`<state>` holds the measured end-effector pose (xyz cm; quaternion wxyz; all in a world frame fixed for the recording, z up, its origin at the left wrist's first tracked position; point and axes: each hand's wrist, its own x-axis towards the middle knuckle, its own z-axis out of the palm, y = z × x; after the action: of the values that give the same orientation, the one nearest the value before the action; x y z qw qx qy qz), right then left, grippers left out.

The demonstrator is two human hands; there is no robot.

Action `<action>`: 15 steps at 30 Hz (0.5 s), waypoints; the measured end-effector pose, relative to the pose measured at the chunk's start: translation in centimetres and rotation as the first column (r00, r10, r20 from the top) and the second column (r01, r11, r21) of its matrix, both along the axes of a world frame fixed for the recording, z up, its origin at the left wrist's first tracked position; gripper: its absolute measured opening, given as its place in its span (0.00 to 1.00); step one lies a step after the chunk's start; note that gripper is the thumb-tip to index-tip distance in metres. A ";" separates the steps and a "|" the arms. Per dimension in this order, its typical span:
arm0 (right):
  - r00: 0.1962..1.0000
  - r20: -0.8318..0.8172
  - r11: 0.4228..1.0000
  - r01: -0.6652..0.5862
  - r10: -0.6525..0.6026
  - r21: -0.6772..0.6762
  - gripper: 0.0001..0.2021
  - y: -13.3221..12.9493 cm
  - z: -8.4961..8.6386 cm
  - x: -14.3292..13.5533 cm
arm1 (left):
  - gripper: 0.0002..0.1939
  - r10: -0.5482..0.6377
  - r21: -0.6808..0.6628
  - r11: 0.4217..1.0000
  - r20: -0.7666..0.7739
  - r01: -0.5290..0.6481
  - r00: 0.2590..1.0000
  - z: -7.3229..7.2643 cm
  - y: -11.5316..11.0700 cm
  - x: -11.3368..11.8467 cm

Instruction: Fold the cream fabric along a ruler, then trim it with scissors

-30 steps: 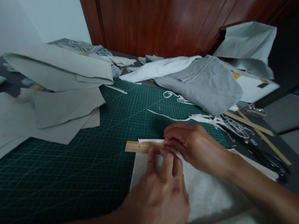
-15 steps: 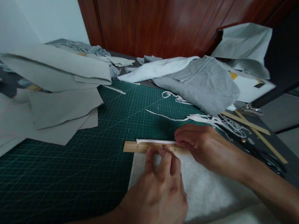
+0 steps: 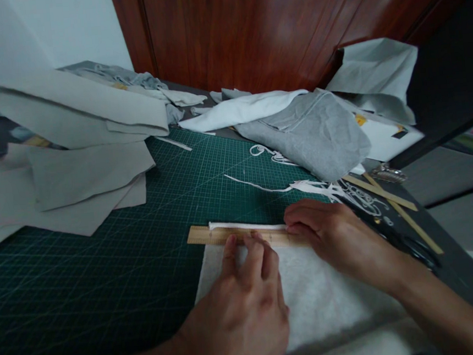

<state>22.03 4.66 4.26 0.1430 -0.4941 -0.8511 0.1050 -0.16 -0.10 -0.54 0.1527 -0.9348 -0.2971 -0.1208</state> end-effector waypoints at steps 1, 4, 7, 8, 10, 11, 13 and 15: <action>0.999 -0.029 0.999 0.039 -0.039 0.007 0.12 -0.1 0.1 0.3 | 0.26 0.000 -0.005 1.000 -0.007 0.000 1.000 0.1 0.0 0.0; 0.971 -0.161 0.984 0.179 -0.177 -0.004 0.07 -0.9 0.3 1.4 | 0.27 0.007 -0.003 1.000 -0.012 -0.007 1.000 0.2 0.2 0.0; 0.867 -0.412 0.949 0.184 -0.280 -0.257 0.06 -2.4 0.1 2.2 | 0.30 0.022 0.009 1.000 -0.017 -0.022 1.000 0.3 0.2 0.1; 0.813 -0.491 0.919 0.128 -0.313 -0.373 0.08 -2.8 -0.2 2.4 | 0.30 0.026 0.014 1.000 -0.016 -0.025 1.000 0.3 0.1 0.1; 0.714 -0.585 0.847 0.021 -0.385 -0.531 0.10 -3.5 -0.9 2.4 | 0.29 0.024 0.005 1.000 -0.019 -0.024 1.000 0.3 0.0 0.1; 0.680 -0.602 0.822 0.000 -0.418 -0.570 0.11 -3.7 -1.3 2.3 | 0.28 0.007 -0.002 1.000 -0.018 -0.007 1.000 0.3 0.0 0.1; 0.621 -0.631 0.807 0.003 -0.464 -0.591 0.12 -3.5 -2.1 2.1 | 0.26 -0.010 -0.020 1.000 -0.029 0.010 1.000 0.2 0.0 0.0; 0.561 -0.666 0.814 0.025 -0.491 -0.580 0.13 -3.0 -2.7 1.9 | 0.26 -0.006 -0.020 1.000 -0.028 0.005 1.000 0.2 0.2 0.0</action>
<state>23.97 1.66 1.57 0.3833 -0.5380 -0.5511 0.5098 -0.18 0.09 -0.33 0.1472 -0.9387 -0.2934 -0.1049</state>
